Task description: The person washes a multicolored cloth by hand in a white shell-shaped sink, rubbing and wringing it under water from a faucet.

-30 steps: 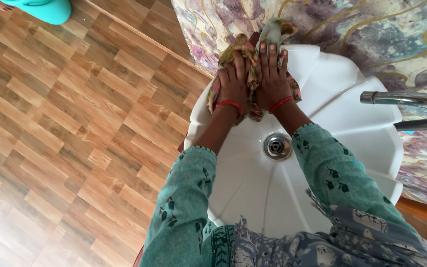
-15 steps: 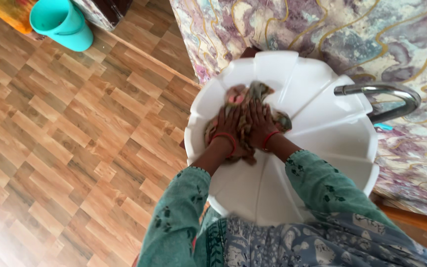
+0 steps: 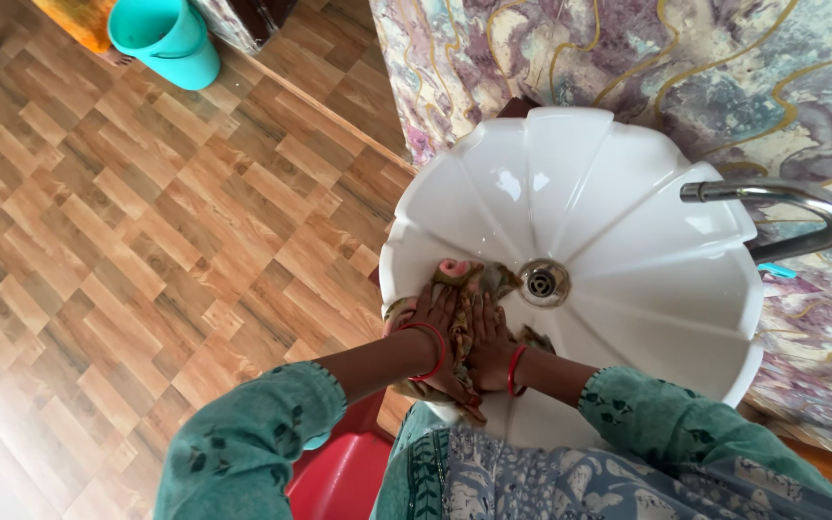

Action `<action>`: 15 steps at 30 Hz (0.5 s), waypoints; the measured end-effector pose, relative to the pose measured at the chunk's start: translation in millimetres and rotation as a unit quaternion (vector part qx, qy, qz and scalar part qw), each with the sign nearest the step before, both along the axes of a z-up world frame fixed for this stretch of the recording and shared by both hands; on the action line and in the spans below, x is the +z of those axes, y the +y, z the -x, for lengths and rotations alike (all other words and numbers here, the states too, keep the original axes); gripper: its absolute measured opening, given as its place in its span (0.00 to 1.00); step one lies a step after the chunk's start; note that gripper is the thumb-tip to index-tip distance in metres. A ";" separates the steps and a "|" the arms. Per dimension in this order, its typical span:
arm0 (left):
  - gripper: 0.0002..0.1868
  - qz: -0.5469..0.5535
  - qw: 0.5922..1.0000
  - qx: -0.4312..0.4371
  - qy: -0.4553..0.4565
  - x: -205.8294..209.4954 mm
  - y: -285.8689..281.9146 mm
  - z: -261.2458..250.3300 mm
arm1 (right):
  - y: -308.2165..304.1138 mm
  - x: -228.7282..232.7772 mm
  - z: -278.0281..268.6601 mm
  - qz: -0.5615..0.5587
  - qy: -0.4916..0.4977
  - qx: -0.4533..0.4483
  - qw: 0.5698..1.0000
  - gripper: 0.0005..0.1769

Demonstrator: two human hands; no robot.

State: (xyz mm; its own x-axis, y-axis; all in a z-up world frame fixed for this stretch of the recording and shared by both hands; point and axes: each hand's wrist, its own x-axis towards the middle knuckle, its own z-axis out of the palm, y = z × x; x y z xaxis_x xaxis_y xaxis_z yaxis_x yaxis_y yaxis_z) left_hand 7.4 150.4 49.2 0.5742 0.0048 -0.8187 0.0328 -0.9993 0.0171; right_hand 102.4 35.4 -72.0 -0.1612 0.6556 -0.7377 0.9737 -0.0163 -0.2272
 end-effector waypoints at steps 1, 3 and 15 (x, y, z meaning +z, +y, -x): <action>0.80 -0.013 1.000 -0.003 0.023 4.5 0.5 -9.4 | 3.3 -5.4 -9.0 -0.081 -0.016 -0.011 0.997 0.51; 0.84 -0.034 0.999 0.000 -0.034 7.0 16.3 -33.5 | 16.9 -17.0 -33.7 -0.173 -0.054 -0.041 0.983 0.58; 0.76 -0.167 0.975 0.057 -0.138 -76.2 81.5 -182.1 | 103.6 -36.9 -192.3 -0.350 -0.329 -0.043 0.876 0.44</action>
